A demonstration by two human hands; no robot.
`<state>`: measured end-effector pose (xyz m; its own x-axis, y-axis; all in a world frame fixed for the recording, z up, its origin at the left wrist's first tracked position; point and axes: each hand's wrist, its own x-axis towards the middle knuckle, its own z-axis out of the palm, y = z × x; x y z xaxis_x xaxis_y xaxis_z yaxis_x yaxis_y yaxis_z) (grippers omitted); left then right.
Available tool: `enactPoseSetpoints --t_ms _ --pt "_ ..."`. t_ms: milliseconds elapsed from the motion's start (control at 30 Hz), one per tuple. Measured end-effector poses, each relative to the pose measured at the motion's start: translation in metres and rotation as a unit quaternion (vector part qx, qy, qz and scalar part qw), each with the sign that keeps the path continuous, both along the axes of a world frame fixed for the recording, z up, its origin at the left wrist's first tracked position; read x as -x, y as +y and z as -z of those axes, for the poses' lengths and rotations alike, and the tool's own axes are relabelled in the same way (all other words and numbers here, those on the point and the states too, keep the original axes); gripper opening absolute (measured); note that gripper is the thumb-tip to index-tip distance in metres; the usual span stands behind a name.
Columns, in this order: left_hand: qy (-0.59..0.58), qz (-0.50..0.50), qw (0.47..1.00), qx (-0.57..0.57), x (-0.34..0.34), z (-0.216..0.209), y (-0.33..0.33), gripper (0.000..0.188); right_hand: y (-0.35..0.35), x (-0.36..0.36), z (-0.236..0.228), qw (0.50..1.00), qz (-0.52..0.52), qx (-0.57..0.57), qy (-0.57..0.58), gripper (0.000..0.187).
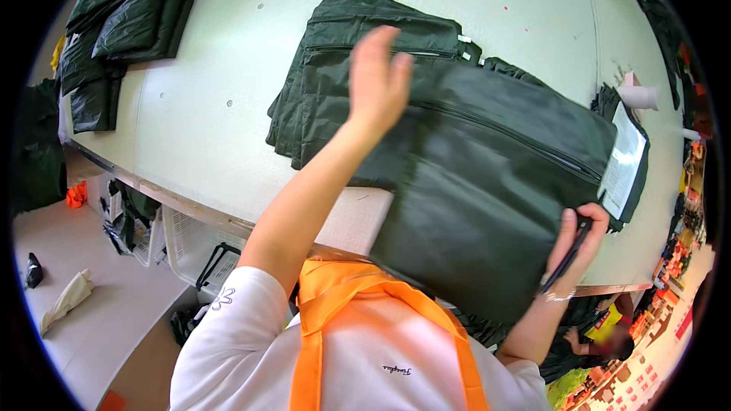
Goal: The person writes on small white labels attached to a stack of dark green pouches using a black pen. After labeling, they gather the pouches and place them into a white plastic bin.
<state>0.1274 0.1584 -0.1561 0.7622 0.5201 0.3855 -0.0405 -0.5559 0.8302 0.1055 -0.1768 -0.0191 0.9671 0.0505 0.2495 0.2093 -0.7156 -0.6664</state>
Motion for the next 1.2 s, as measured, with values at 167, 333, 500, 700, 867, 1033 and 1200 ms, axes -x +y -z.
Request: enactPoseSetpoints --t_ms 167,333,500,700,867,1033,1200 --pt "0.181 0.103 0.945 -0.254 -0.027 0.059 -0.051 0.062 -0.086 -0.054 0.036 0.965 -0.007 0.263 -0.004 0.03" --pt "0.231 0.137 0.921 -0.283 0.045 0.061 -0.032 0.063 -0.027 -0.043 0.068 0.996 -0.024 0.065 -0.055 0.032" --pt "0.302 0.13 0.909 -0.257 0.132 0.041 -0.015 0.061 0.106 -0.017 0.086 0.979 -0.098 -0.169 0.063 0.025" --pt "0.198 0.118 0.953 -0.195 0.12 0.024 -0.003 0.041 0.199 -0.017 0.156 0.934 -0.12 -0.302 0.149 0.01" --pt "0.158 0.143 0.955 -0.205 0.088 0.045 0.008 0.04 0.223 -0.021 0.187 0.944 -0.115 -0.273 0.142 0.01" --pt "0.129 0.139 0.965 -0.184 0.09 0.057 0.01 0.037 0.222 -0.018 0.2 0.964 -0.142 -0.215 0.069 0.016" --pt "0.143 0.138 0.957 -0.212 0.087 0.055 0.009 0.035 0.223 -0.018 0.202 0.968 -0.145 -0.201 0.045 0.016"
